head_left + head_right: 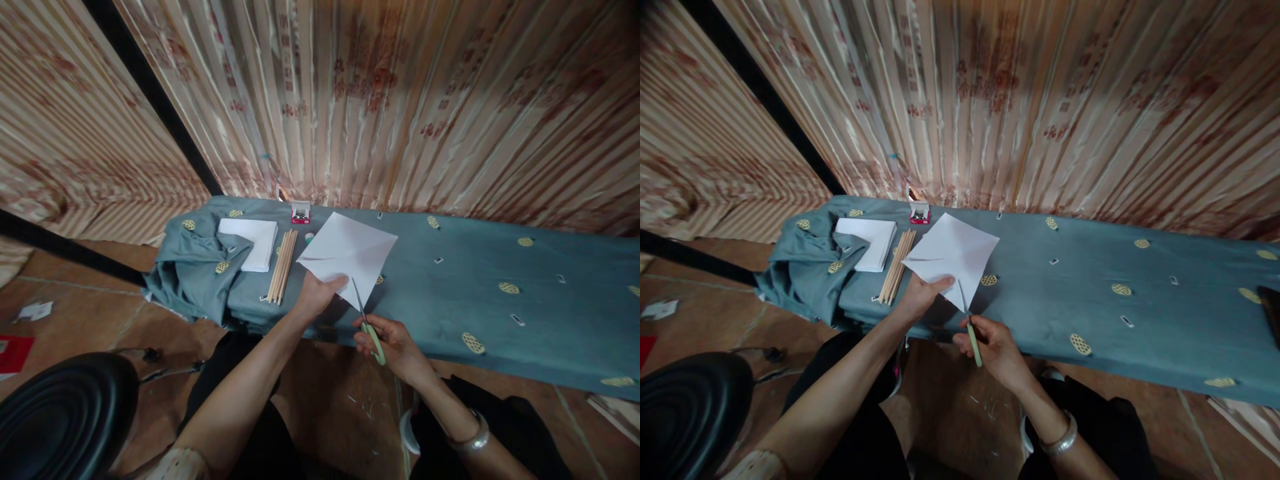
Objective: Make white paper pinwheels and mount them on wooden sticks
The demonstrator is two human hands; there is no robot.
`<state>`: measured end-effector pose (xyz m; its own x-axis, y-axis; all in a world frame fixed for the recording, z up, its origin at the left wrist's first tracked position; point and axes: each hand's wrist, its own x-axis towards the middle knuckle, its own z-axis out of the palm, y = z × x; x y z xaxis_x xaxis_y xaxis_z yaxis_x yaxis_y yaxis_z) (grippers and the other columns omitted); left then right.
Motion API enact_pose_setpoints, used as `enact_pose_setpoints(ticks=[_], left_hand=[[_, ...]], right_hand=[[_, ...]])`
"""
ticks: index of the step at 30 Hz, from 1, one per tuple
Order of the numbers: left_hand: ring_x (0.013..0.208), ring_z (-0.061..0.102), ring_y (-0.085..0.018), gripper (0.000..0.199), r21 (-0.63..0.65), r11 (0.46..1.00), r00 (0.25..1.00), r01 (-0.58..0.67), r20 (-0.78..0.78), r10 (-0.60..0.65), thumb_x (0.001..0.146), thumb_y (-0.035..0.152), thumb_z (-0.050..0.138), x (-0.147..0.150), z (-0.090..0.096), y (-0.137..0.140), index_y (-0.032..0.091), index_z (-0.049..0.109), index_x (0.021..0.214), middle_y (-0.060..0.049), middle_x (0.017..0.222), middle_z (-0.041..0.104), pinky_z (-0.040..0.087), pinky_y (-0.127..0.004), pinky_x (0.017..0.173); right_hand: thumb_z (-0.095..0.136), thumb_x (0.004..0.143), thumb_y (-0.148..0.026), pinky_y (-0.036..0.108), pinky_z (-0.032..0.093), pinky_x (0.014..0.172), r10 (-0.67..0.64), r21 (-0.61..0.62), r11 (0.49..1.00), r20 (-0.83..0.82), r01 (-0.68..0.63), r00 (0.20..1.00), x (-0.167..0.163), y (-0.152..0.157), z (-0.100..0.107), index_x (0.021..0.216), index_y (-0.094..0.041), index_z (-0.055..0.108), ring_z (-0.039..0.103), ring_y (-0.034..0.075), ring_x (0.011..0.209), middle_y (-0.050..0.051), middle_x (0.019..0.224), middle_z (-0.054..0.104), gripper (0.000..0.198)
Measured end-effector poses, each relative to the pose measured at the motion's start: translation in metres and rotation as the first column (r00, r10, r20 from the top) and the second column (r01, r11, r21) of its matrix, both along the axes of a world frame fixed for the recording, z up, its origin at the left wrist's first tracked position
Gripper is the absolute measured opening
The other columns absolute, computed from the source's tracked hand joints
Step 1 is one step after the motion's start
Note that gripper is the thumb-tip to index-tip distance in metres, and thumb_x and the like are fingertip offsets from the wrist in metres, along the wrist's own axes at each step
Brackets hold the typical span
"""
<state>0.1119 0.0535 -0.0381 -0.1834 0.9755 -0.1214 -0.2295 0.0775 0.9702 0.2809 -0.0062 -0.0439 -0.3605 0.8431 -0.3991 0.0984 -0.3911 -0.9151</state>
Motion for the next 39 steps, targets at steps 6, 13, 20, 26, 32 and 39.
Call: enact_pose_setpoints(ticks=[6, 13, 20, 26, 32, 39], left_hand=[[0.051, 0.051, -0.011, 0.031, 0.005, 1.000, 0.999, 0.000, 0.035, 0.000, 0.051, 0.026, 0.077, 0.003, 0.004, -0.002, 0.015, 0.060, 0.075, 0.003, 0.062, 0.061, 0.043, -0.023, 0.049], [0.051, 0.052, -0.011, 0.031, 0.006, 1.000, 0.999, 0.009, 0.046, -0.010, 0.051, 0.029, 0.077, 0.004, 0.002, -0.002, 0.015, 0.061, 0.075, 0.002, 0.062, 0.061, 0.043, -0.023, 0.049], [0.049, 0.049, -0.011, 0.027, -0.009, 0.995, 0.993, 0.098, 0.062, -0.097, 0.053, 0.030, 0.076, 0.008, -0.002, -0.007, 0.016, 0.059, 0.069, 0.002, 0.056, 0.057, 0.042, -0.023, 0.047], [0.051, 0.050, -0.011, 0.028, -0.016, 0.996, 0.995, 0.087, 0.056, -0.086, 0.052, 0.030, 0.076, 0.008, -0.001, -0.007, 0.015, 0.061, 0.071, 0.002, 0.060, 0.058, 0.042, -0.023, 0.049], [0.049, 0.049, -0.011, 0.027, -0.018, 0.995, 0.994, 0.099, 0.051, -0.098, 0.053, 0.028, 0.075, 0.009, -0.001, -0.009, 0.016, 0.060, 0.071, 0.003, 0.058, 0.058, 0.042, -0.023, 0.047], [0.057, 0.054, -0.013, 0.024, -0.046, 0.994, 0.994, 0.100, 0.047, -0.097, 0.054, 0.026, 0.076, 0.011, -0.001, -0.011, 0.016, 0.061, 0.069, 0.002, 0.060, 0.060, 0.046, -0.025, 0.055]], right_hand=[[0.082, 0.056, -0.056, 0.023, 0.042, 0.050, -0.022, -0.004, 1.000, 0.030, 0.022, 0.999, 0.000, 0.002, 0.001, 0.083, -0.018, 0.064, 0.055, 0.011, 0.051, -0.002, 0.056, 0.063, 0.050], [0.083, 0.054, -0.055, 0.025, 0.045, 0.050, -0.037, -0.019, 0.999, 0.027, 0.037, 0.999, -0.002, 0.002, 0.002, 0.082, -0.019, 0.064, 0.056, 0.012, 0.050, -0.002, 0.055, 0.063, 0.050], [0.080, 0.060, -0.053, 0.024, 0.045, 0.052, -0.024, 0.048, 0.999, 0.023, 0.023, 0.999, 0.002, 0.003, -0.003, 0.078, -0.018, 0.067, 0.059, 0.012, 0.055, 0.000, 0.060, 0.066, 0.042], [0.080, 0.059, -0.055, 0.024, 0.044, 0.050, -0.038, 0.033, 0.999, 0.043, 0.037, 0.998, 0.001, 0.003, -0.003, 0.081, -0.017, 0.069, 0.056, 0.012, 0.050, 0.000, 0.056, 0.065, 0.046], [0.080, 0.059, -0.053, 0.024, 0.043, 0.050, -0.041, 0.038, 0.999, 0.027, 0.040, 0.999, 0.001, 0.004, -0.002, 0.081, -0.017, 0.069, 0.056, 0.012, 0.051, 0.000, 0.057, 0.065, 0.044], [0.080, 0.058, -0.056, 0.024, 0.043, 0.048, -0.057, 0.055, 0.997, 0.050, 0.054, 0.997, 0.000, 0.005, 0.000, 0.079, -0.017, 0.070, 0.055, 0.012, 0.049, 0.001, 0.055, 0.064, 0.046]])
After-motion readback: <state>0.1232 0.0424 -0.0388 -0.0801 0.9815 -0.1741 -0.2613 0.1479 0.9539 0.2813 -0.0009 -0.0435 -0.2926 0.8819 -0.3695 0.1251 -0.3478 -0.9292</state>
